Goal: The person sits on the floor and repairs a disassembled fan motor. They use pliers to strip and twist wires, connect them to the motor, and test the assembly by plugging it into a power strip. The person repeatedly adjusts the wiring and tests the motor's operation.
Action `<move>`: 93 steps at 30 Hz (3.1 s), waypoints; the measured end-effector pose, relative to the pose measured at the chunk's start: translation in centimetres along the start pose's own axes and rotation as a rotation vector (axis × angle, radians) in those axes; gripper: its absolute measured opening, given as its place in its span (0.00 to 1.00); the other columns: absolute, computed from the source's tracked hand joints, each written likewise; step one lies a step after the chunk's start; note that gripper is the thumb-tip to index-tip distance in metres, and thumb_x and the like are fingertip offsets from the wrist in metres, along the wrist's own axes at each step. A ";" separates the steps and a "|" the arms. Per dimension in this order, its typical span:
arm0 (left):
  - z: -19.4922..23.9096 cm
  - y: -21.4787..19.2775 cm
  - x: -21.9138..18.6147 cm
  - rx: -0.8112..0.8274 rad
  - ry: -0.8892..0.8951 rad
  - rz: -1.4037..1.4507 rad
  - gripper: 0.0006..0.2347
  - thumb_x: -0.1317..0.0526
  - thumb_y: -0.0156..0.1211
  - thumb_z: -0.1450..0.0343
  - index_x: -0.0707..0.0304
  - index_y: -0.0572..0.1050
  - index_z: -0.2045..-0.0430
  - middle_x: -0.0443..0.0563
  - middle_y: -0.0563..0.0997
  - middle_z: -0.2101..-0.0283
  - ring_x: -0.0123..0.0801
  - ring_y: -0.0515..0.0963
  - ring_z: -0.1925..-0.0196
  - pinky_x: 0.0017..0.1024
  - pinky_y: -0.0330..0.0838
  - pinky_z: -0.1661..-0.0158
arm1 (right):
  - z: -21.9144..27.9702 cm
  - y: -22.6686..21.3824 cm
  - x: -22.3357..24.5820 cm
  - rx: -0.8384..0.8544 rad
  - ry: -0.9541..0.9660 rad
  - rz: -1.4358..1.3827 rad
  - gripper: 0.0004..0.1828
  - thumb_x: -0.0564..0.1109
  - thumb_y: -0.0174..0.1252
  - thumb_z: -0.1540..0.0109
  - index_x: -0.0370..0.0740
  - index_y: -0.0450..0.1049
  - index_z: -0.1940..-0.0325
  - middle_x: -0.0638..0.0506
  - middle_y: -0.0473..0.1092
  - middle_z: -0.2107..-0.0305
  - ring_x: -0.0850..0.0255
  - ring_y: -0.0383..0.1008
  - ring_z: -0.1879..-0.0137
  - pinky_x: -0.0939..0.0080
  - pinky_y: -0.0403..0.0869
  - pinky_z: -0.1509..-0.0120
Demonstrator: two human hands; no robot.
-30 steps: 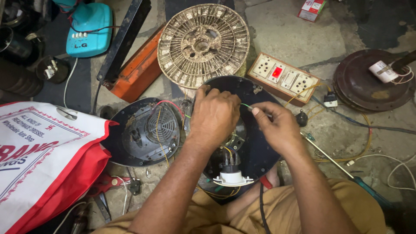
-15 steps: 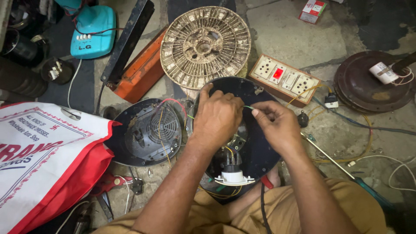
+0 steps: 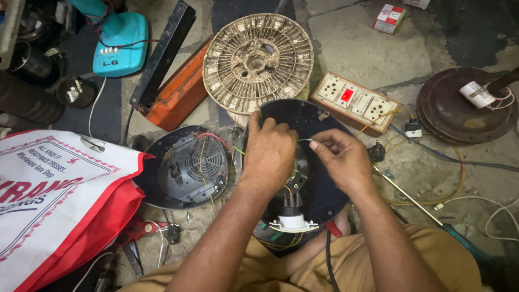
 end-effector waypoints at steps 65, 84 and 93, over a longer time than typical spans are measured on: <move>1.3 -0.8 0.9 -0.142 -0.089 0.030 0.05 0.61 0.62 0.32 0.64 0.79 0.75 0.57 0.80 0.68 0.49 0.78 0.58 0.55 0.56 0.36 | -2.4 -12.0 -2.8 -0.280 0.013 0.481 0.10 0.38 0.63 0.42 0.44 0.83 0.58 0.46 0.79 0.67 0.57 0.80 0.62 0.55 0.76 0.54; 5.3 -2.9 5.9 -0.274 -0.251 0.168 0.05 0.58 0.65 0.33 0.58 0.81 0.72 0.53 0.82 0.66 0.47 0.79 0.59 0.56 0.60 0.45 | 0.3 -6.2 -6.3 0.155 0.211 1.198 0.14 0.46 0.56 0.39 0.51 0.81 0.51 0.43 0.68 0.46 0.45 0.70 0.38 0.47 0.74 0.39; 7.5 -2.3 6.0 -0.286 -0.398 0.065 0.08 0.56 0.62 0.31 0.60 0.80 0.73 0.53 0.82 0.67 0.47 0.79 0.59 0.51 0.64 0.53 | 1.0 -9.6 -2.8 -0.318 0.046 0.820 0.17 0.51 0.62 0.34 0.35 0.76 0.50 0.37 0.75 0.58 0.43 0.76 0.54 0.47 0.74 0.50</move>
Point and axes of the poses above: each hand's wrist, its own z-axis away from the middle knuckle, its own y-axis out of the palm, x = y × z, the point moved 7 cm from there along -z, towards the middle knuckle
